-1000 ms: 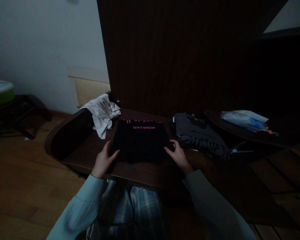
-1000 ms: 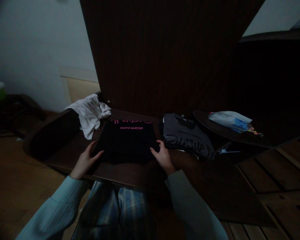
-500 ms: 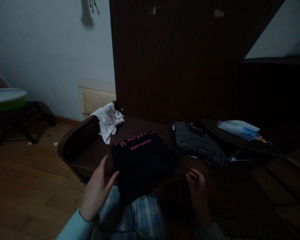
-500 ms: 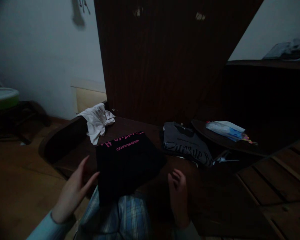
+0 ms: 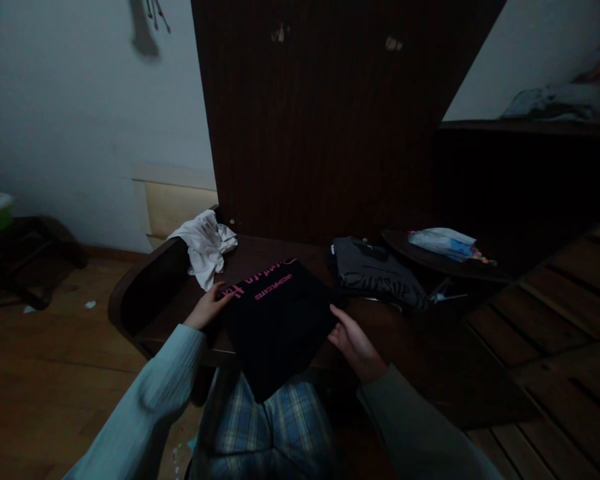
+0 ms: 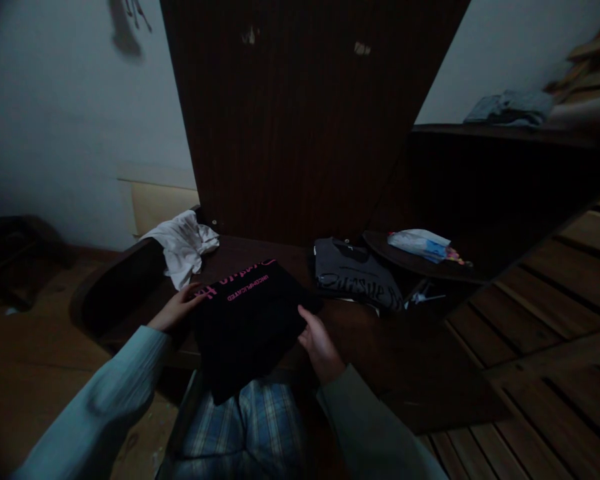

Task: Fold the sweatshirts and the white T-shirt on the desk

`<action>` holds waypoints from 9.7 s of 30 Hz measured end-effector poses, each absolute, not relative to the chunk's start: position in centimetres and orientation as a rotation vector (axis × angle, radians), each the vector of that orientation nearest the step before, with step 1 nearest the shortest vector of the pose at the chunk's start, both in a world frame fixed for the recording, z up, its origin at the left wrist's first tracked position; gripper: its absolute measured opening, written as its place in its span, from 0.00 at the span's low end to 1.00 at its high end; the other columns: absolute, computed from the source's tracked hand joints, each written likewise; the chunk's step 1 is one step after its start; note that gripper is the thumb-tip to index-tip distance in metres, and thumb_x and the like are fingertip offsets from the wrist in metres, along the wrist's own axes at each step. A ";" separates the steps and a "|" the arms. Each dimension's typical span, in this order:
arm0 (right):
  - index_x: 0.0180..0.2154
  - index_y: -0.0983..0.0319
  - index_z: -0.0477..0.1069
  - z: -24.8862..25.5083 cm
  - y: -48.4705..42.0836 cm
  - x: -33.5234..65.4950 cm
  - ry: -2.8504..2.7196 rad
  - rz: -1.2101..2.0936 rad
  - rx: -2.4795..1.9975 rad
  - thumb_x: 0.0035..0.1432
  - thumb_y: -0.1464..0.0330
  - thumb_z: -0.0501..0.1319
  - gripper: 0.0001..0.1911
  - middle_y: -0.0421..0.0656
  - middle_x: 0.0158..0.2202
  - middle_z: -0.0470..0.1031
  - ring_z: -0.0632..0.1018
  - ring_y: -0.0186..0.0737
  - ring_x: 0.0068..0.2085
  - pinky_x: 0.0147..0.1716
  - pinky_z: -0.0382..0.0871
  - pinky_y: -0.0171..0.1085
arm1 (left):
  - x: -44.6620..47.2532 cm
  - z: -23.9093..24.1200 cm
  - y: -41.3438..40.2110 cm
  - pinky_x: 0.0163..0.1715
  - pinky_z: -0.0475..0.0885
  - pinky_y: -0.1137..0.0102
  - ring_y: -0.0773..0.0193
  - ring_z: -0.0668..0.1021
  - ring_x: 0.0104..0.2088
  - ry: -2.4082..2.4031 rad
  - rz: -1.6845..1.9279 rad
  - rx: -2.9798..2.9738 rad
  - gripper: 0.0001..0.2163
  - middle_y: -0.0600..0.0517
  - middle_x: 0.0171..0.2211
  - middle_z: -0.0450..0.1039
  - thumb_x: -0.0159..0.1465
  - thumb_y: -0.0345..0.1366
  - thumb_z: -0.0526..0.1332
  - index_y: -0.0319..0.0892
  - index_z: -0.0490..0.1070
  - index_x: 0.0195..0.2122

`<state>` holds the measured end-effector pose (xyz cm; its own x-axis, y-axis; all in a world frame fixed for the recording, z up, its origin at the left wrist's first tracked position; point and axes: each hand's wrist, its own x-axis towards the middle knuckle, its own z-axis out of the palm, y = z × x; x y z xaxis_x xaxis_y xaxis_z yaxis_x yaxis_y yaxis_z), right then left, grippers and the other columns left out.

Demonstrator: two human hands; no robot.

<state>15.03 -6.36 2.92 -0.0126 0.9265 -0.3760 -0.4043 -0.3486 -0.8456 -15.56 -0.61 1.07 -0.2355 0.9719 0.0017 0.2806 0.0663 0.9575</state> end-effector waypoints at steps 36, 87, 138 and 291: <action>0.29 0.59 0.65 0.4 -8.6 19.7 -0.824 1.144 -1.386 0.29 0.61 0.67 0.20 0.42 0.30 0.72 0.74 0.41 0.34 0.41 0.67 0.43 | -16.0 1.9 -6.2 0.36 0.72 0.65 0.54 0.75 0.41 1.552 1.266 1.040 0.27 0.48 0.39 0.74 0.40 0.50 0.65 0.41 0.68 0.40; 0.47 0.59 0.59 -1.0 -5.0 16.5 -1.060 1.114 -1.318 0.38 0.61 0.65 0.32 0.39 0.29 0.76 0.76 0.41 0.32 0.35 0.69 0.39 | -12.1 -1.6 -8.4 0.46 0.64 0.60 0.53 0.72 0.42 1.959 1.342 1.491 0.16 0.47 0.35 0.74 0.52 0.49 0.55 0.43 0.74 0.26; 0.33 0.63 0.70 -1.9 -5.1 16.8 -1.535 0.603 -1.512 0.47 0.63 0.53 0.14 0.35 0.18 0.59 0.62 0.31 0.21 0.22 0.55 0.30 | -14.8 -3.5 -8.5 0.44 0.67 0.59 0.56 0.69 0.44 1.733 1.104 2.116 0.19 0.47 0.43 0.71 0.58 0.51 0.51 0.46 0.74 0.39; 0.29 0.63 0.67 -2.2 -5.0 17.5 -1.343 0.667 -1.470 0.47 0.58 0.54 0.14 0.36 0.18 0.63 0.66 0.32 0.21 0.22 0.58 0.31 | -12.2 -0.6 -9.8 0.29 0.66 0.72 0.66 0.70 0.27 1.527 1.394 1.001 0.23 0.53 0.23 0.69 0.39 0.56 0.63 0.39 0.68 0.22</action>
<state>17.49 -5.04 -2.19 0.2328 0.9478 0.2178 0.3992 0.1111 -0.9101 -12.18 -9.75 -0.58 -0.3483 0.9357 -0.0569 0.0287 0.0713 0.9970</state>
